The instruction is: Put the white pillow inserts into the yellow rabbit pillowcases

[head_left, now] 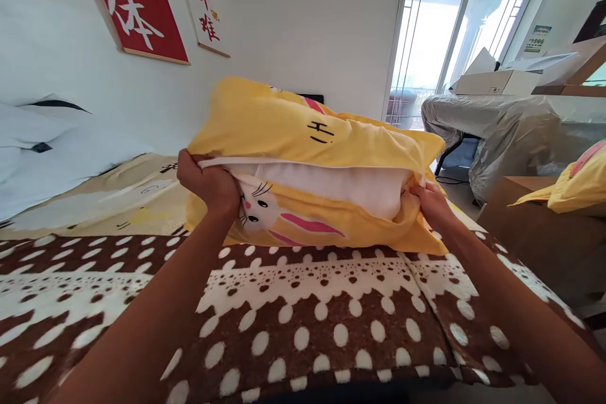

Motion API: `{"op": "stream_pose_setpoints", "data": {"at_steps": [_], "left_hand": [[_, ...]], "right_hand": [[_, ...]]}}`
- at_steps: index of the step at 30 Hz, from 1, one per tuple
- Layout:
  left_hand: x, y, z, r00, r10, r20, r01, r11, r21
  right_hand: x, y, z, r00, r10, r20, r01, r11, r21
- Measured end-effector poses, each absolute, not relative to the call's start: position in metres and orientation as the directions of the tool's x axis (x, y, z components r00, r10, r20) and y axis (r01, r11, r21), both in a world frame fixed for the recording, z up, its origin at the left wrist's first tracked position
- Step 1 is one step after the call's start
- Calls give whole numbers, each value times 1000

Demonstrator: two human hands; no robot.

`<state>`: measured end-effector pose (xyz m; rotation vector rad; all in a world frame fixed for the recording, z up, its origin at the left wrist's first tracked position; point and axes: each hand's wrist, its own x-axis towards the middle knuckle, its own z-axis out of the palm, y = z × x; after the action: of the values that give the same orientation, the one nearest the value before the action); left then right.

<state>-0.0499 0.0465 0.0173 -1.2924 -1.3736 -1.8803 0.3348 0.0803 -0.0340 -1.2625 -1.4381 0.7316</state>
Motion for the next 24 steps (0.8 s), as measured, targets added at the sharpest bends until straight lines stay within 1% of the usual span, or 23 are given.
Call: {"op": "stream_pose_setpoints", "data": {"at_steps": [1,2,3,4,6,9,11,13,14,15,16,17,18,19,20,22,24], "left_hand": [[-35,42,23,-481,97,871,788,-387,478],[-19,37,26,-508,54,860,782,-389,487],[-3,32,27,-509,33,860,783,-397,478],[12,27,27,-485,24,874,793,-409,451],[37,19,22,-387,9,922,836,-418,355],[45,18,6,-199,34,979,914,-354,199],[28,22,-9,-136,68,988,942,-300,151],[-4,23,-28,-128,146,981,962,-224,159],[-23,22,-39,-135,232,963,975,-141,171],[-42,18,-52,-125,376,918,987,-46,154],[-60,13,-64,-95,528,844,995,20,100],[-75,8,-75,-84,590,803,996,33,80],[-87,1,-85,-81,621,780,997,43,69],[-96,-5,-93,-76,645,760,997,50,57],[-102,-11,-99,-74,654,753,997,49,55],[-105,-21,-104,-72,657,750,997,51,51],[-103,-28,-101,-18,656,755,1000,10,15]], "right_hand": [[328,78,-32,121,943,310,195,284,-939],[319,75,-30,132,936,325,112,311,-944],[310,71,-29,126,928,351,77,344,-936],[301,67,-27,110,915,388,65,383,-922],[284,58,-25,58,883,466,68,462,-884],[272,51,-24,-19,823,568,109,566,-817],[278,55,-24,-39,789,613,186,609,-771],[295,65,-24,0,773,635,328,600,-730],[306,72,-24,32,769,638,438,563,-701],[318,79,-25,44,774,631,581,494,-647],[330,86,-26,29,792,609,724,403,-560],[341,91,-28,-4,822,569,840,312,-445],[350,95,-30,-45,857,513,915,242,-323],[357,98,-33,-83,890,449,954,201,-222],[362,98,-37,-111,914,392,970,185,-157],[367,95,-43,-128,938,321,979,171,-112],[369,87,-49,-139,959,248,985,160,-67]]}}
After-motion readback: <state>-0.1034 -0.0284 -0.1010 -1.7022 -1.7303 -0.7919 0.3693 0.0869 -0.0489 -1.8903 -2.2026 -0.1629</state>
